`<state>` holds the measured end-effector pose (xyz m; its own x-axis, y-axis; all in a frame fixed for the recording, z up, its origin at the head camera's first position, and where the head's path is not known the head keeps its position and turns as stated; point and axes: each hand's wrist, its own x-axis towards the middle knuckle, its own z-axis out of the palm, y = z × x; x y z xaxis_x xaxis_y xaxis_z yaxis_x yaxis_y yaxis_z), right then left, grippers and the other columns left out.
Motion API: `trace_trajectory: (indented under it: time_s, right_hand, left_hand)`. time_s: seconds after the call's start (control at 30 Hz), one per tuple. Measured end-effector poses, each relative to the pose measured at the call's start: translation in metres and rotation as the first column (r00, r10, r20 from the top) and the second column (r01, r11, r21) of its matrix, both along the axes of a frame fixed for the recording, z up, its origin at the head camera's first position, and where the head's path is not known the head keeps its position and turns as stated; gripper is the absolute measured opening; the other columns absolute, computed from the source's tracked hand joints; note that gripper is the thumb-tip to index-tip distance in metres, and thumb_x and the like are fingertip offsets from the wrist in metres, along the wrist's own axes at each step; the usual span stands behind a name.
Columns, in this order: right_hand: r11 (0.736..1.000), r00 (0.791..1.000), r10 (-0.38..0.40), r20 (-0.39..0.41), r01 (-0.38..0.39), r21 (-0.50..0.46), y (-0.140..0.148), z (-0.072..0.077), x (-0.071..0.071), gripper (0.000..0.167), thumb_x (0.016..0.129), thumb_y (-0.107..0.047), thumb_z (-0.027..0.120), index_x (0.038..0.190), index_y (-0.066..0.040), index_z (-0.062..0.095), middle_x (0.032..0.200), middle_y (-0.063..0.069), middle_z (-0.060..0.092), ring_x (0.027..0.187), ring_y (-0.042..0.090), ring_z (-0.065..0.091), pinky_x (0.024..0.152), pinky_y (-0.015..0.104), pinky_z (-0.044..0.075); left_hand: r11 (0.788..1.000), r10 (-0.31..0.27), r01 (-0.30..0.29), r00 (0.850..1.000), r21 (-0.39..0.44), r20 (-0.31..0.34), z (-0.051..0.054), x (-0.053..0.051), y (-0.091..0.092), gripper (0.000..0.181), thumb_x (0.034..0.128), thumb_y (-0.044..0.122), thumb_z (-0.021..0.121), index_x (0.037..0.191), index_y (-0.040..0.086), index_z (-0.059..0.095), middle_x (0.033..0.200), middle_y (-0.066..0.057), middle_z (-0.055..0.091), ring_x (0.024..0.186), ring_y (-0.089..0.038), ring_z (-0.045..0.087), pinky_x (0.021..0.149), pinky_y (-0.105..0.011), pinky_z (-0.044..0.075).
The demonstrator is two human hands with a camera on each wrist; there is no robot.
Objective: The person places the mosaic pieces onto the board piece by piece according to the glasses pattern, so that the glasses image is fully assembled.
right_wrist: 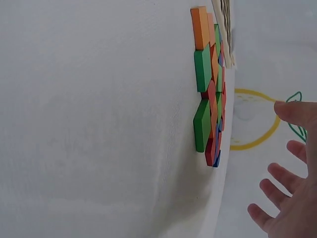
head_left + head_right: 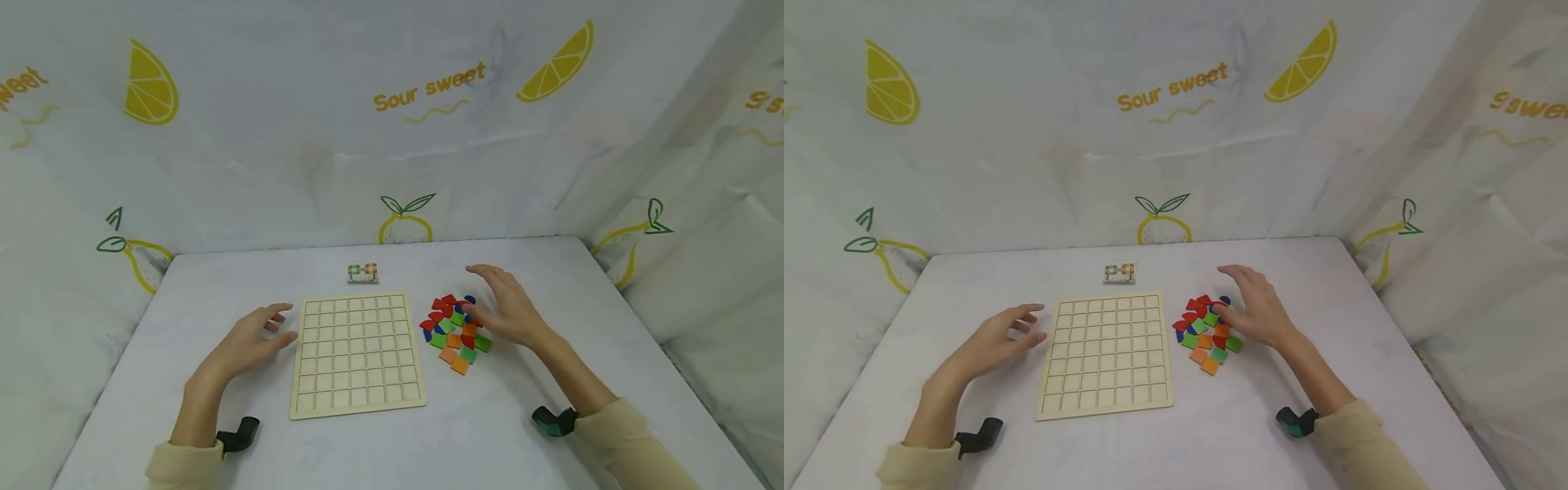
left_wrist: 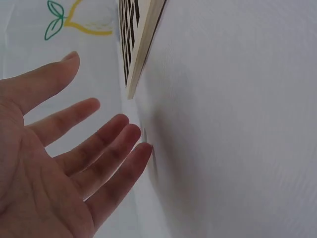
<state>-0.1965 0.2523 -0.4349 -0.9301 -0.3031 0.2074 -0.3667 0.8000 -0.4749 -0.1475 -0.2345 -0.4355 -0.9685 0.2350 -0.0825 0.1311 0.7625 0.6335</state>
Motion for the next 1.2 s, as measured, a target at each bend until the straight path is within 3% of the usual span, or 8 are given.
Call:
trace_trajectory:
  time_s: [0.2,0.47,0.6,0.77,0.9,1.2]
  right_hand:
    - [0.992,0.995,0.074,0.067,-0.067,-0.103,-0.002,-0.009,-0.004,0.059,0.098,-0.014,0.079,0.151,-0.002,0.056,0.152,0.022,0.061,0.141,0.044,0.055,0.117,0.069,0.046]
    - [0.989,0.987,0.043,0.152,-0.021,-0.148,0.001,-0.025,-0.015,0.041,0.099,-0.011,0.078,0.137,-0.001,0.067,0.136,0.020,0.072,0.122,0.039,0.064,0.109,0.060,0.055]
    - [0.990,0.981,0.027,0.192,0.001,-0.141,0.005,-0.031,-0.020,0.036,0.099,-0.015,0.079,0.133,-0.005,0.071,0.132,0.017,0.073,0.115,0.033,0.064,0.102,0.042,0.059]
    - [0.990,0.974,0.026,0.224,0.005,-0.138,0.009,-0.037,-0.027,0.030,0.098,-0.015,0.081,0.126,-0.006,0.077,0.120,0.016,0.069,0.103,0.027,0.058,0.083,0.018,0.051]
    - [0.990,0.967,0.036,0.251,-0.001,-0.140,0.011,-0.038,-0.030,0.026,0.097,-0.016,0.082,0.122,-0.007,0.079,0.112,0.014,0.065,0.097,0.023,0.055,0.076,0.017,0.050]
    - [0.991,0.951,0.072,0.300,-0.034,-0.129,0.020,-0.033,-0.036,0.026,0.098,-0.017,0.081,0.123,-0.009,0.080,0.110,0.012,0.067,0.095,0.021,0.058,0.076,0.016,0.051]
  left_hand:
    - [0.998,-0.035,0.032,0.998,0.051,0.059,-0.006,0.003,0.008,0.058,0.1022,0.035,0.075,0.148,0.003,0.060,0.130,-0.018,0.070,0.116,-0.030,0.068,0.098,-0.050,0.056]
    - [0.995,-0.042,0.034,0.996,0.095,0.084,-0.013,0.005,0.007,0.049,0.0971,0.026,0.080,0.138,0.004,0.065,0.123,-0.011,0.070,0.112,-0.024,0.068,0.097,-0.044,0.054]
    - [0.987,-0.032,0.011,0.991,0.158,0.130,-0.016,0.005,0.007,0.051,0.0940,0.022,0.083,0.137,0.003,0.064,0.125,-0.013,0.067,0.111,-0.022,0.066,0.096,-0.037,0.053]
    - [0.980,-0.021,-0.010,0.988,0.197,0.152,-0.017,0.004,0.010,0.052,0.0927,0.017,0.083,0.137,-0.001,0.063,0.126,-0.017,0.067,0.111,-0.024,0.065,0.095,-0.032,0.053]
    - [0.979,-0.001,-0.033,0.986,0.202,0.166,-0.016,0.005,0.010,0.050,0.0923,0.011,0.082,0.137,-0.003,0.063,0.125,-0.018,0.067,0.111,-0.025,0.065,0.094,-0.030,0.053]
    - [0.978,0.022,-0.056,0.986,0.202,0.167,-0.016,0.005,0.012,0.048,0.0922,0.006,0.081,0.136,-0.001,0.063,0.123,-0.016,0.066,0.110,-0.024,0.064,0.094,-0.031,0.052]
